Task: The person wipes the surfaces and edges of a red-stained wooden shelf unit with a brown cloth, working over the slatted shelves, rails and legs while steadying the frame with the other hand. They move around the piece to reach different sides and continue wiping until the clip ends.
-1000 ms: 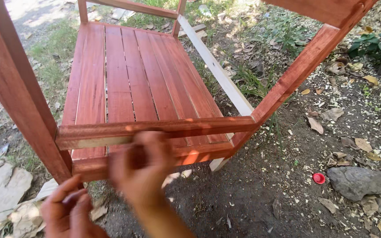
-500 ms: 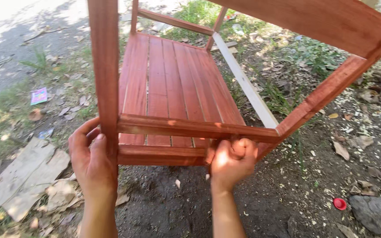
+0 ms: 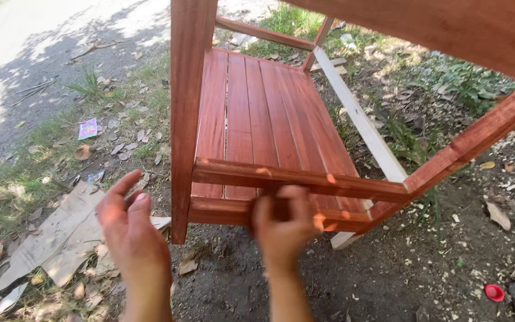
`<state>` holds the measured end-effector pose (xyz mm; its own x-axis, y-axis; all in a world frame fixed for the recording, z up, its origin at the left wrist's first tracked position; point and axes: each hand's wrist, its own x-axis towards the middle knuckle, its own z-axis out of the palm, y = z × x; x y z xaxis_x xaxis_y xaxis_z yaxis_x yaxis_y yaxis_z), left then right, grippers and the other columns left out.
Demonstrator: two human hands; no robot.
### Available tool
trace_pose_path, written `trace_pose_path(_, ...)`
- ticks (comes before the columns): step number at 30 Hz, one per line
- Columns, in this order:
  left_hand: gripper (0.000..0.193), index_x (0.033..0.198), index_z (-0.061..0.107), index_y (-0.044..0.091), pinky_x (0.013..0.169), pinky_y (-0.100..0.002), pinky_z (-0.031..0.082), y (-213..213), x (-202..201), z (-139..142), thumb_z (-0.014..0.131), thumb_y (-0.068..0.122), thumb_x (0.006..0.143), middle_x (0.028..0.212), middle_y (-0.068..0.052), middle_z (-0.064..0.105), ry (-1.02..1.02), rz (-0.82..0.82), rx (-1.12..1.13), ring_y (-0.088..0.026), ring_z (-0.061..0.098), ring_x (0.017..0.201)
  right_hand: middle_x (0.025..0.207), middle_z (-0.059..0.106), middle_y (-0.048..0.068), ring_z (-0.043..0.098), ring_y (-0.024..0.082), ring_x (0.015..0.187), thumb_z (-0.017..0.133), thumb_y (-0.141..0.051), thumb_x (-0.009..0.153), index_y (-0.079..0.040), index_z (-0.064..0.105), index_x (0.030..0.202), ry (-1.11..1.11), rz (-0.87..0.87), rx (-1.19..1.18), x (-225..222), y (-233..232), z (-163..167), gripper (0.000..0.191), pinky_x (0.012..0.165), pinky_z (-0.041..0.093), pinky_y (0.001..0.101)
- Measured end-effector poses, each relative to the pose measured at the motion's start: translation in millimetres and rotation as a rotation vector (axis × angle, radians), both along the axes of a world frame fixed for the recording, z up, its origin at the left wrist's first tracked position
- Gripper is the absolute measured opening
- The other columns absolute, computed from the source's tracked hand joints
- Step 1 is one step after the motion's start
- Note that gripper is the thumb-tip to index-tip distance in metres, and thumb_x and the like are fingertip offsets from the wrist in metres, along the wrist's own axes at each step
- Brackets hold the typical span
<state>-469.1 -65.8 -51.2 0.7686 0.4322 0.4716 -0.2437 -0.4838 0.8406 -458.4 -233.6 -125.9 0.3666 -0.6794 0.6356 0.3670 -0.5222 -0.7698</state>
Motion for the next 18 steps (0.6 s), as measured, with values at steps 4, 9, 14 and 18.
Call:
trace_pose_path(4, 0.021, 0.113, 0.062, -0.001, 0.093, -0.030, 0.044, 4, -1, -10, 0.052, 0.010, 0.099, 0.114, -0.008, 0.053, -0.071, -0.023, 0.014, -0.016, 0.054, 0.103, 0.090, 0.064, 0.005, 0.062, 0.019, 0.083, 0.073, -0.007, 0.084, -0.006, 0.058, 0.093, -0.018, -0.177, 0.150, 8, 9, 3, 0.018, 0.081, 0.052, 0.0340)
trace_pose_path(9, 0.010, 0.106, 0.055, 0.006, 0.087, -0.025, 0.038, 14, -1, -13, 0.050, 0.007, 0.097, 0.099, 0.000, 0.050, -0.183, -0.015, -0.333, -0.010, 0.045, 0.094, 0.081, 0.059, 0.006, 0.062, 0.024, 0.076, 0.072, -0.009, 0.075, -0.009, 0.057, 0.085, -0.039, 0.174, -0.008, 26, 101, 26, 0.018, 0.071, 0.052, 0.0380)
trace_pose_path(14, 0.011, 0.103, 0.055, 0.009, 0.080, -0.024, 0.036, 4, 8, -2, 0.050, 0.006, 0.094, 0.096, 0.002, 0.050, -0.209, -0.031, -0.378, -0.009, 0.045, 0.089, 0.080, 0.061, 0.005, 0.065, 0.023, 0.073, 0.078, -0.013, 0.079, -0.011, 0.059, 0.085, 0.012, 0.294, -0.126, 15, 61, 30, 0.020, 0.065, 0.052, 0.0371)
trace_pose_path(18, 0.011, 0.105, 0.057, 0.010, 0.079, -0.022, 0.036, 0, 1, 5, 0.051, 0.007, 0.096, 0.096, 0.003, 0.051, -0.212, -0.055, -0.407, -0.007, 0.047, 0.089, 0.085, 0.062, 0.005, 0.064, 0.025, 0.078, 0.073, -0.007, 0.078, -0.009, 0.056, 0.089, 0.034, -0.169, -0.018, 6, 9, 43, 0.020, 0.072, 0.053, 0.0384)
